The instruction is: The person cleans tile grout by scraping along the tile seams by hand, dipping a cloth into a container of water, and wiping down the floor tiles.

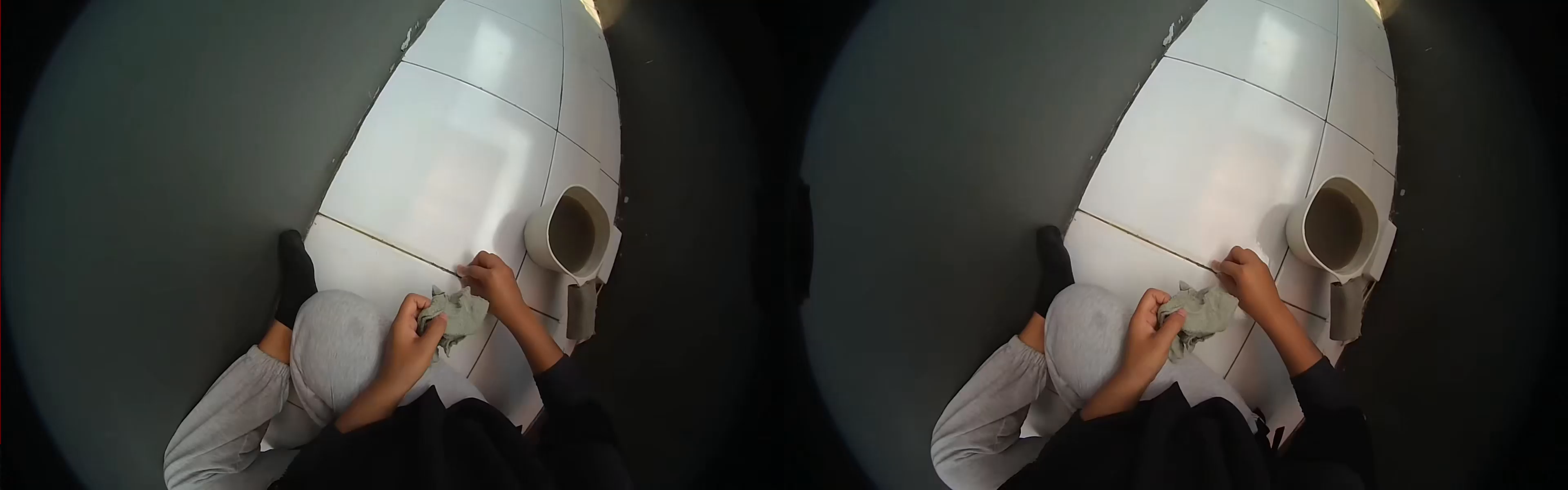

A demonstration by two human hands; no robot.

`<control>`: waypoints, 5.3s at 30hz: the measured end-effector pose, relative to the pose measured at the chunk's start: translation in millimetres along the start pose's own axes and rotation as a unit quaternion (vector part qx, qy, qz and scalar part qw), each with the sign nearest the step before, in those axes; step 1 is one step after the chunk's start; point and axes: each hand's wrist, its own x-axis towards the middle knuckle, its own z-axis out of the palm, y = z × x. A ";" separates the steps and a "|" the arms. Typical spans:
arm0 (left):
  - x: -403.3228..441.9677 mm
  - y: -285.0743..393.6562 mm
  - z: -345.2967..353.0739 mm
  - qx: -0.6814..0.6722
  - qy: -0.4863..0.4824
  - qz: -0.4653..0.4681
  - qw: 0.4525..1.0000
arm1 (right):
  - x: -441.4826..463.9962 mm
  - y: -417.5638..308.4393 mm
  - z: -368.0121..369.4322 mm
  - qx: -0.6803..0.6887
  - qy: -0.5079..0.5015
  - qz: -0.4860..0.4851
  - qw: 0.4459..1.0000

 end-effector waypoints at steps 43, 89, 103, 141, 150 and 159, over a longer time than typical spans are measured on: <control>19.3 -8.5 20.7 0.189 -0.146 -0.035 0.970 | -1.3 -7.9 -1.3 -0.175 0.101 -0.130 0.971; 19.8 -13.9 16.0 0.204 -0.159 -0.018 0.966 | -40.7 9.4 -29.8 -0.210 0.135 -0.109 0.962; 18.8 -11.0 18.9 0.213 -0.164 -0.016 0.963 | -48.8 15.8 -31.6 -0.229 0.142 -0.128 0.954; 15.0 0.6 13.0 0.220 -0.145 -0.043 0.964 | -34.6 12.3 -19.5 -0.233 0.105 -0.155 0.954; 16.8 -7.7 13.8 0.216 -0.154 -0.015 0.964 | -24.1 8.5 -11.6 -0.194 0.101 -0.171 0.961; 15.4 -8.8 10.0 0.221 -0.141 0.020 0.965 | -32.2 12.7 -21.9 -0.214 0.086 -0.149 0.962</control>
